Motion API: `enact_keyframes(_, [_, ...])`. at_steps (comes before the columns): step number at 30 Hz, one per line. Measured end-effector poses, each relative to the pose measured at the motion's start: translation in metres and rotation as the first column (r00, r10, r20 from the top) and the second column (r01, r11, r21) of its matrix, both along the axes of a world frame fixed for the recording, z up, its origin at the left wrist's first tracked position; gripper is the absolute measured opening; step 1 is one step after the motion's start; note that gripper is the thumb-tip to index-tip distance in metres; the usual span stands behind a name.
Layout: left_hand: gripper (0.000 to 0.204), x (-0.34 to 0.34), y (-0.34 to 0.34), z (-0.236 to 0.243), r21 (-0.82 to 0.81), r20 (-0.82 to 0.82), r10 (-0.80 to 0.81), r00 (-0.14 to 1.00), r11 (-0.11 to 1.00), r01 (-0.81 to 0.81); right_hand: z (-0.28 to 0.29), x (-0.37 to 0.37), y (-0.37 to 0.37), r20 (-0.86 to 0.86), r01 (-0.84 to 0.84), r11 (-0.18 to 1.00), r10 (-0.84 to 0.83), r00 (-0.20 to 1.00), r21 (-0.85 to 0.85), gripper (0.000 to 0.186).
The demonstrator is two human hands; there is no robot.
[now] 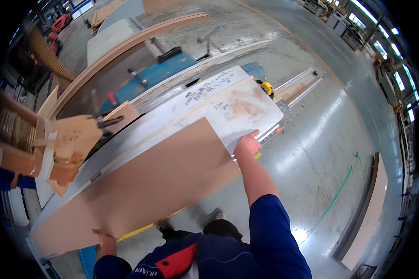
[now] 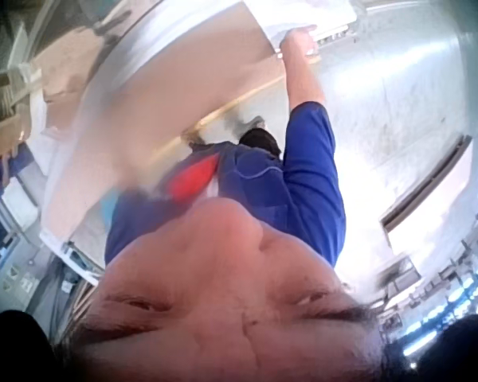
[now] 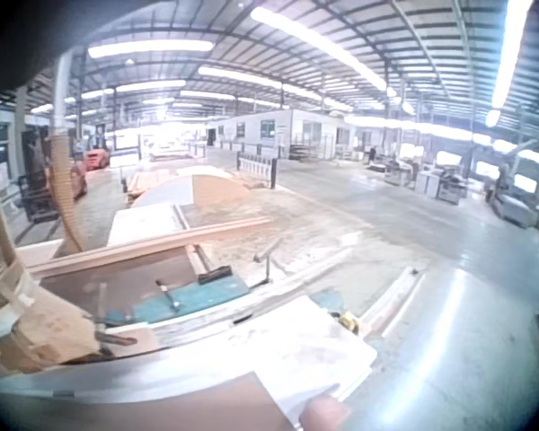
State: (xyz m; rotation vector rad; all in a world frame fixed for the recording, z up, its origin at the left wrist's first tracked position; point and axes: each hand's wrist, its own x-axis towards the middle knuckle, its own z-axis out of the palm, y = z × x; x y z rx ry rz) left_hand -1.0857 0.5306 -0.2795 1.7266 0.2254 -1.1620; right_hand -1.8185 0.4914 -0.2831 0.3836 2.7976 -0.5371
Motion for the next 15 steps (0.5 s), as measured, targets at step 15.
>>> enact_keyframes(15, [0.088, -0.184, 0.028, -0.056, -0.187, 0.078, -0.028, 0.997, 0.981, 0.042, 0.01, -0.245, 0.002, 0.1, 0.392, 0.874, -0.38, 0.92, -0.286, 0.09])
